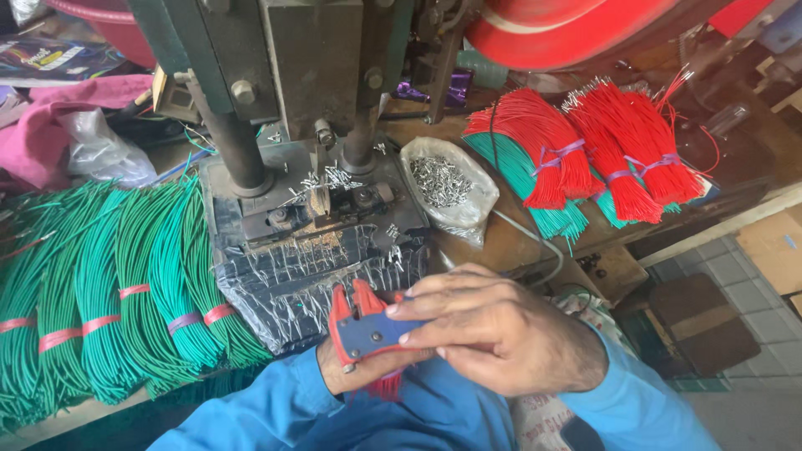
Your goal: The person inserts metal crimp terminals onto the ends of red insulated wires and uses a press machine to crimp them. They handle bundles of red and green wires, using pliers to cut a bundle tie, then repeatedly feed individual wires into the press to attach the terminals.
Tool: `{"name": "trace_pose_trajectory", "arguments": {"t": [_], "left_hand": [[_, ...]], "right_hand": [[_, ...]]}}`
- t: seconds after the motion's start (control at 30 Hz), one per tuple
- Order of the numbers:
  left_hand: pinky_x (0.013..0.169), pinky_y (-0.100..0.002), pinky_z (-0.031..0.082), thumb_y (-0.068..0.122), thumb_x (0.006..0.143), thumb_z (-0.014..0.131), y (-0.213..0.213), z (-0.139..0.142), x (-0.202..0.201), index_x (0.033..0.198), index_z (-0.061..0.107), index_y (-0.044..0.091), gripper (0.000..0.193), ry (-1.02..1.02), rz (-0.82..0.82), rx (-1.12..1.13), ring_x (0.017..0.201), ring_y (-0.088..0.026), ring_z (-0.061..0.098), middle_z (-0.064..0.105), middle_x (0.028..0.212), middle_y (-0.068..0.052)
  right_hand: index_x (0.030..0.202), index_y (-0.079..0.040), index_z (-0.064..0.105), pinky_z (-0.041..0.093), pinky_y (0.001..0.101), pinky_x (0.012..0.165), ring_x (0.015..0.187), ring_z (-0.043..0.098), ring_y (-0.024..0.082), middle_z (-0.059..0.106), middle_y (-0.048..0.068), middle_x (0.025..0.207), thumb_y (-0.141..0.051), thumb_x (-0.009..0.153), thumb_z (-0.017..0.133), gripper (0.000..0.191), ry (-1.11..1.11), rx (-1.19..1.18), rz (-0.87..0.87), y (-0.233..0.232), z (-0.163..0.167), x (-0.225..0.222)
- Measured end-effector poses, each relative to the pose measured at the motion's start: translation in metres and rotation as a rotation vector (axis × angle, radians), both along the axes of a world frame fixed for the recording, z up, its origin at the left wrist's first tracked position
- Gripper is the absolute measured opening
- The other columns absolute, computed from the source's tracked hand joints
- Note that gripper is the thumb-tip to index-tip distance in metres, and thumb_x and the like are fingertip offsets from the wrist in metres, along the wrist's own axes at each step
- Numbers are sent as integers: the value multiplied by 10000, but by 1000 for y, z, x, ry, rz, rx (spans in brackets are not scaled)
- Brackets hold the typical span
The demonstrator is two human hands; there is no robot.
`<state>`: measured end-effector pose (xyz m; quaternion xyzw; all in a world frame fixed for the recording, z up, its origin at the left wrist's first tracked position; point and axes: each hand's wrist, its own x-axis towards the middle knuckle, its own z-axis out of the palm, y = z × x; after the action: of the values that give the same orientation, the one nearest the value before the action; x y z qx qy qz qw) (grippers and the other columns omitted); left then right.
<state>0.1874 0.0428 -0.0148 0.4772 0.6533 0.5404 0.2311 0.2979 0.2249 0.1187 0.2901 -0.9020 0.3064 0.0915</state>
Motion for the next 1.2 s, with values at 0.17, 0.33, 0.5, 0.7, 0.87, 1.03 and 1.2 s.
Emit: {"name": "trace_pose_trajectory", "arguments": {"t": [0.17, 0.33, 0.5, 0.7, 0.87, 1.03, 1.2], "left_hand": [[858, -343, 582, 185, 875, 820, 1, -6, 4, 1094, 715, 64, 271, -232, -35, 52, 976, -197, 702, 728, 1026, -71], [931, -339, 521, 105, 847, 811, 5, -1, 5, 1166, 683, 43, 350, -100, -29, 174, 1077, -192, 660, 696, 1110, -48], [810, -320, 569, 157, 828, 801, 3, 9, 3, 1081, 652, 66, 307, -251, -7, 52, 917, -130, 650, 672, 956, -22], [815, -311, 564, 223, 874, 810, 4, 10, 0, 1032, 696, 70, 247, -358, -78, -22, 872, -116, 640, 676, 910, -23], [930, -323, 563, 200, 856, 823, 8, 2, -2, 1074, 721, 65, 276, -304, -82, 107, 1011, -135, 686, 735, 1037, -36], [986, -333, 555, 266, 872, 782, 7, -8, 1, 1214, 716, 115, 379, -261, -104, 14, 1141, -132, 703, 744, 1176, -1], [972, -362, 554, 303, 836, 820, 7, -9, 3, 1128, 736, 129, 350, -150, -33, -38, 1077, -181, 724, 756, 1085, -38]], "right_hand": [[1091, -93, 760, 487, 458, 1126, 1288, 679, 293, 733, 98, 1284, 10, 795, 733, 315, 128, -1, -207, -9, 13, 5], [1122, -69, 775, 512, 439, 1089, 1291, 666, 313, 759, 91, 1275, 26, 768, 739, 369, -116, -80, -169, 7, -4, 7], [1152, -40, 758, 486, 446, 1158, 1328, 657, 320, 732, 135, 1323, 35, 813, 712, 351, -43, -209, -260, 14, -18, 14], [1137, -47, 765, 514, 428, 1141, 1288, 692, 306, 732, 148, 1320, 13, 832, 737, 312, -37, -217, -288, 26, -26, 4], [1142, -28, 766, 500, 448, 1123, 1300, 666, 328, 737, 159, 1306, 43, 794, 724, 357, -158, -230, -149, 19, -20, -6], [1145, -45, 764, 501, 455, 1103, 1285, 671, 319, 742, 134, 1311, 36, 788, 693, 373, -156, -91, -60, 6, -6, -5], [1121, -70, 768, 523, 446, 1108, 1277, 690, 299, 750, 113, 1289, 20, 805, 703, 336, -30, -81, -56, 13, -11, 1]]}}
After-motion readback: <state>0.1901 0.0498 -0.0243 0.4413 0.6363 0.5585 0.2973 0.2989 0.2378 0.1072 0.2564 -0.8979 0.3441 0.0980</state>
